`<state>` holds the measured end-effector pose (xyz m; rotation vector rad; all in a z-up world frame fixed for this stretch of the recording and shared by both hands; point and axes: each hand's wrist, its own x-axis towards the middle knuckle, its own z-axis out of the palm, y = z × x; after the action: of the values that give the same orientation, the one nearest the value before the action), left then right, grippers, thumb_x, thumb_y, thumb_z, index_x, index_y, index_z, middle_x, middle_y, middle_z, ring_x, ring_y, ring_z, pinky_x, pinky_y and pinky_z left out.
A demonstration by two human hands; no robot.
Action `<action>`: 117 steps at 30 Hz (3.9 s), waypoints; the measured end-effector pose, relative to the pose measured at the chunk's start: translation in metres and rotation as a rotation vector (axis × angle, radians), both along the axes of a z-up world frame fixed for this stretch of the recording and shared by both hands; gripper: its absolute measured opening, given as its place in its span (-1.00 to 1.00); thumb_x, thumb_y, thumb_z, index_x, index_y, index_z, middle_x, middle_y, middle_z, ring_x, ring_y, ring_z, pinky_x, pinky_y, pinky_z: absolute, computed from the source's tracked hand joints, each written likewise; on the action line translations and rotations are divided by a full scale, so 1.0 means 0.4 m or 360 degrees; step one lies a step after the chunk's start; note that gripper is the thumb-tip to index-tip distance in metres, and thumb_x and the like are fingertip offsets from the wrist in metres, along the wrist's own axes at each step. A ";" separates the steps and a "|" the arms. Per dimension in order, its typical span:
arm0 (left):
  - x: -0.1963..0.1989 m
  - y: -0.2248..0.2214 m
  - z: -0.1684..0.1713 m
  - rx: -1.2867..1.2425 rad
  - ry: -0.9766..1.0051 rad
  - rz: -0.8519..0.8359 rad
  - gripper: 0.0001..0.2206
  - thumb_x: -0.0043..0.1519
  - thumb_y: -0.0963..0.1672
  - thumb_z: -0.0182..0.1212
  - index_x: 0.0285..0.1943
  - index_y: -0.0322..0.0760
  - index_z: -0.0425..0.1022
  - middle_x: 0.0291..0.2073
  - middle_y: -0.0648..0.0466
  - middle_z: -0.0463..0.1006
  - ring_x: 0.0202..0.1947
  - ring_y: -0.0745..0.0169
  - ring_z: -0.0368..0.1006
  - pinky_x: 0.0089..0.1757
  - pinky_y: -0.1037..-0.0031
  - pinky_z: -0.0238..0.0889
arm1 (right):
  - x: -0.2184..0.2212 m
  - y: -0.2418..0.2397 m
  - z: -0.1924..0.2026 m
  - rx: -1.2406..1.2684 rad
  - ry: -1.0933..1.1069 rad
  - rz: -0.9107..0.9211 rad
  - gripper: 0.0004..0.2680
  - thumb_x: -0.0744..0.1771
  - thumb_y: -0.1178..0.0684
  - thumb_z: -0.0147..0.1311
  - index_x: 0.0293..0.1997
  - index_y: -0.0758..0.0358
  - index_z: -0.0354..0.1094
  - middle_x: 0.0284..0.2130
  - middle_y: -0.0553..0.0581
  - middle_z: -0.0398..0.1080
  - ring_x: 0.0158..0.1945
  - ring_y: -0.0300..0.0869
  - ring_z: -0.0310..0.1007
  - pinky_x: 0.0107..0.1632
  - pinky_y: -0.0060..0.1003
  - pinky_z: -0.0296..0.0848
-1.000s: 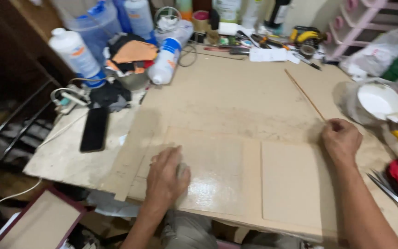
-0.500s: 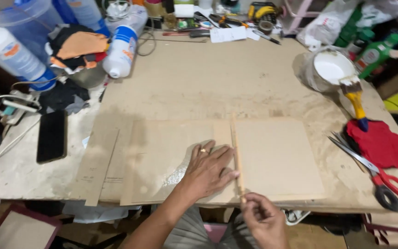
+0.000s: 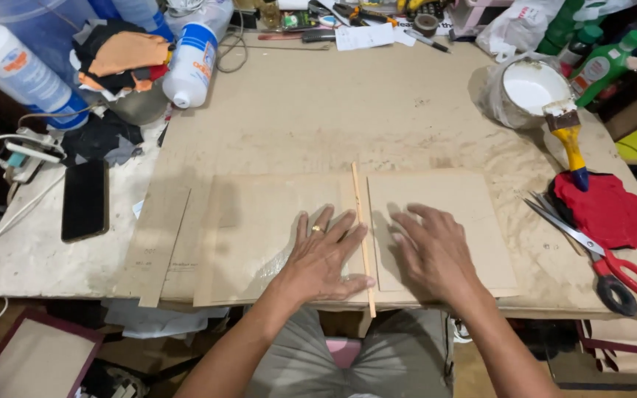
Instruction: Applying glue to a base material and precisely positioning cardboard panels to assemble a book cover.
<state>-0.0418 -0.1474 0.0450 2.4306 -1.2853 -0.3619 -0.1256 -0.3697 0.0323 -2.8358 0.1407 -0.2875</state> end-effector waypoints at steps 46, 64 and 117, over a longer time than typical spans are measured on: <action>0.278 0.613 -0.069 0.0308 -0.0133 0.1549 -0.56 -0.03 0.12 0.36 -0.10 -0.14 0.66 -0.21 0.02 0.73 0.00 -0.08 0.58 -0.04 0.20 0.38 | 0.017 0.019 -0.093 0.0026 -0.0165 0.0157 -0.65 0.27 -0.39 0.06 0.14 -0.33 0.49 0.28 0.02 0.34 0.42 0.11 0.15 0.22 0.36 0.02; 0.116 0.064 0.003 -0.0931 0.1656 0.0937 -0.59 0.18 -0.14 0.33 0.16 -0.47 0.40 -0.07 -0.24 0.60 -0.36 0.04 0.64 -0.29 0.39 0.60 | 0.009 0.016 -0.089 0.0171 0.0106 0.0160 -0.73 0.31 -0.34 0.09 0.08 -0.36 0.53 0.31 0.02 0.30 0.48 0.23 0.04 0.35 0.45 -0.20; 0.221 -0.009 -0.039 -0.0157 0.0102 -0.0019 -0.13 -0.05 0.28 0.20 0.47 -0.01 0.30 0.47 -0.01 0.22 0.46 -0.23 -0.01 0.26 -0.15 -0.20 | 0.009 0.027 -0.083 0.0282 -0.0122 0.0219 -0.62 0.22 -0.43 0.19 0.05 -0.26 0.57 0.32 -0.05 0.31 0.48 0.07 0.04 0.34 0.48 -0.21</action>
<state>0.0465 -0.1511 0.0294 2.3116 -1.2607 -0.3679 -0.1220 -0.3590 -0.0010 -2.6395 -0.0431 -0.3354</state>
